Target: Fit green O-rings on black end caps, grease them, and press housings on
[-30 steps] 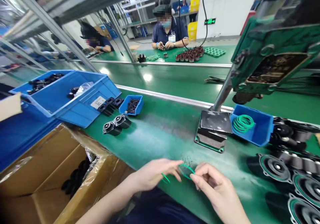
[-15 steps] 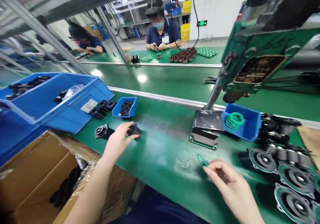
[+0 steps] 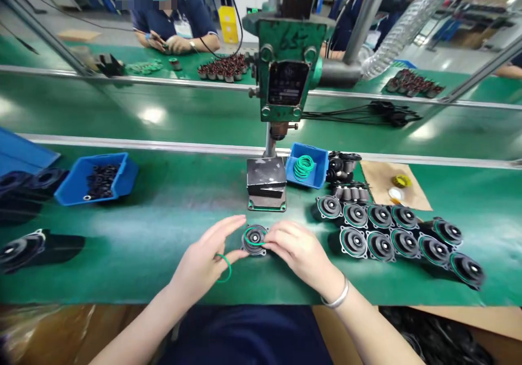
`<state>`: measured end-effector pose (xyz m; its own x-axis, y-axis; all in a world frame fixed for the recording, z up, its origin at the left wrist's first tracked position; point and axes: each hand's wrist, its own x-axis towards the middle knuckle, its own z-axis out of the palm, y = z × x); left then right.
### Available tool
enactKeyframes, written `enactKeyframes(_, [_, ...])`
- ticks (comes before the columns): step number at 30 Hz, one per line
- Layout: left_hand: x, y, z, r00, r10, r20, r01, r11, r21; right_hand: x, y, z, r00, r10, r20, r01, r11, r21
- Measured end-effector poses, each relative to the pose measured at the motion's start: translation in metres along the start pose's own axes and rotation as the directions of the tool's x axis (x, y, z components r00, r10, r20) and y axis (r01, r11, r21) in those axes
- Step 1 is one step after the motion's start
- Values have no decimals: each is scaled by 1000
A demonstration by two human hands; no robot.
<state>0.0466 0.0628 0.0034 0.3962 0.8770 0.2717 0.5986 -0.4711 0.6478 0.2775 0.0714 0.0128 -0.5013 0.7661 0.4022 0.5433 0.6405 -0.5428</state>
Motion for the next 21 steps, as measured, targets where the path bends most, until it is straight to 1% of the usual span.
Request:
enactKeyframes(3, [3, -13, -3, 992, 125, 2, -124, 989, -75, 1, 6, 2, 998, -1, 65, 0, 1000, 26])
enactKeyframes(6, [6, -20, 1, 985, 172, -5, -171, 978, -117, 3, 11, 4, 996, 39, 82, -47, 994, 94])
enactKeyframes(10, [10, -27, 4, 987, 161, 11, -156, 972, -174, 0, 16, 5, 992, 90, 92, -105, 981, 165])
enactKeyframes(13, [10, -32, 3, 986, 156, 65, -143, 975, -171, -5, 15, 6, 988, 100, 121, -116, 984, 135])
enactKeyframes(15, [9, -34, 2, 982, 161, 101, -141, 974, -176, -10, 13, 9, 989, 94, 117, -103, 992, 74])
enactKeyframes(17, [9, -35, 1, 979, 159, 128, -132, 971, -198, -14, 9, 14, 994, 77, 83, -79, 997, 13])
enactKeyframes(21, [6, -31, -1, 976, 122, 181, -79, 970, -228, -22, 2, 26, 1000, -9, 19, 10, 999, -51])
